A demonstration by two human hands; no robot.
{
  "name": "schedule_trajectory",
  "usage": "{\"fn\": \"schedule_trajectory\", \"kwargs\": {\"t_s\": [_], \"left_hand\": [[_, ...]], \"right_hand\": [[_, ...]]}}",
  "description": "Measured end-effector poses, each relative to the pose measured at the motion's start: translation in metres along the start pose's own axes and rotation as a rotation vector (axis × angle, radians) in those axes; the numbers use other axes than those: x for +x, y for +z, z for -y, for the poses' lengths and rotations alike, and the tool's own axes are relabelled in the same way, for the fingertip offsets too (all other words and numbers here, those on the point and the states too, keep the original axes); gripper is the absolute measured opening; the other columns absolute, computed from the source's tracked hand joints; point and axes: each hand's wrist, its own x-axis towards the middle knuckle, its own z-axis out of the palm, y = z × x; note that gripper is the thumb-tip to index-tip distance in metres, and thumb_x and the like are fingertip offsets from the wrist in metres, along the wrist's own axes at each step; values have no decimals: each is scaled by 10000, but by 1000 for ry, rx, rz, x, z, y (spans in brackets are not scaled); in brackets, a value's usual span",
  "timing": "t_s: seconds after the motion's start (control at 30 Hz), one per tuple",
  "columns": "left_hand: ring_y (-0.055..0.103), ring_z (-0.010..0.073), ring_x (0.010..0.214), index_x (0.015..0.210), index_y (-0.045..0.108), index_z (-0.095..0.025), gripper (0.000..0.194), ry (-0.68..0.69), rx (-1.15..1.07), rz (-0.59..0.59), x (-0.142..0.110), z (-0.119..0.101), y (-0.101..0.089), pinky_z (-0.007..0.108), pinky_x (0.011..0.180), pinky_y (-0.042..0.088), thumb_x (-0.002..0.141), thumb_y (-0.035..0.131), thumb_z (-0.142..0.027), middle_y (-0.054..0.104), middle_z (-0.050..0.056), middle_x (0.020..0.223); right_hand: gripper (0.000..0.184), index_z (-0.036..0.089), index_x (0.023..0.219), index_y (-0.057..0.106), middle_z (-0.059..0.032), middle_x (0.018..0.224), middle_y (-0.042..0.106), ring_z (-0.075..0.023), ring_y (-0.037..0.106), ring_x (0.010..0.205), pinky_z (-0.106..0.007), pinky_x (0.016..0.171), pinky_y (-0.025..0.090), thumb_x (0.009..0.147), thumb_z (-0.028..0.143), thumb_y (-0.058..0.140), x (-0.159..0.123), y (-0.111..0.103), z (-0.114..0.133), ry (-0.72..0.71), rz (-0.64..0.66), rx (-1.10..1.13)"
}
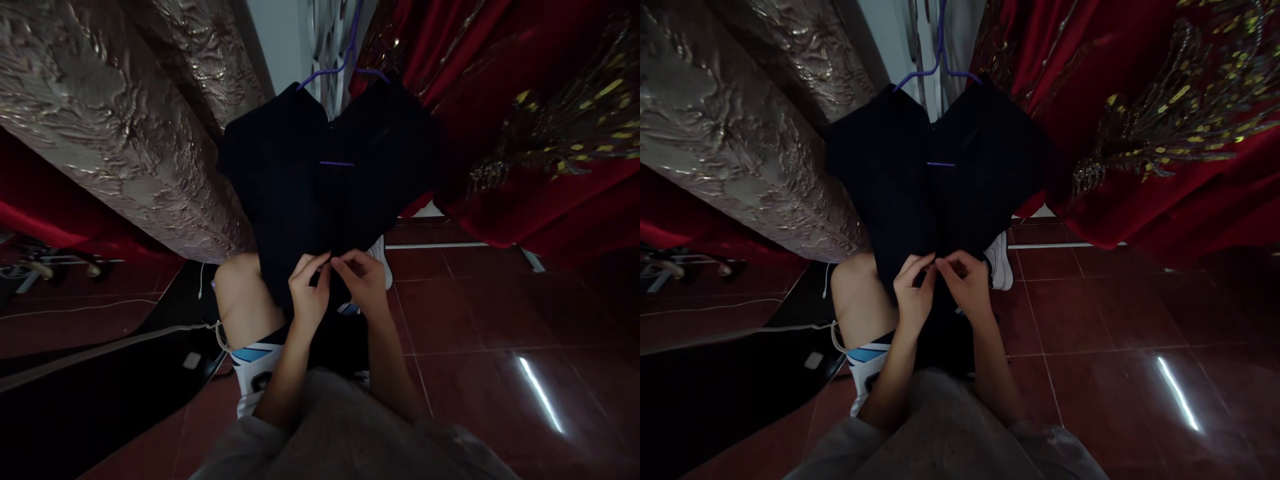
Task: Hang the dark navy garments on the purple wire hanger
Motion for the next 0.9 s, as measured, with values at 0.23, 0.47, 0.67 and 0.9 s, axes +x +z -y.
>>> {"fn": "schedule_trajectory", "kwargs": {"t_s": [0.23,0.47,0.67,0.9], "left_hand": [[590,155,799,980,675,-202,104,-17,50,-19,5,13,3,268,719,478,976,590,-142,602,30,877],[565,144,769,942,603,-178,75,33,144,46,3,48,27,248,701,460,954,565,-116,573,21,844],[632,158,777,972,631,-185,63,-5,177,321,12,44,26,276,727,499,968,583,-145,650,28,850],[685,203,1033,1372,564,-248,332,453,34,138,140,-42,6,346,911,546,1078,486,-380,676,76,1133]], "right_hand": [[337,163,686,718,48,470,466,-47,355,424,-211,438,230,822,469,757,43,6,34,121,128,207],[413,169,689,659,31,548,526,-26,326,412,-186,373,148,799,546,790,123,14,121,-67,-19,371],[448,193,756,644,10,618,569,-43,349,445,-193,375,160,828,626,736,123,11,134,-167,-55,450],[248,184,797,636,41,548,516,-54,377,417,-206,397,224,914,402,646,111,14,127,-278,16,333]]}}
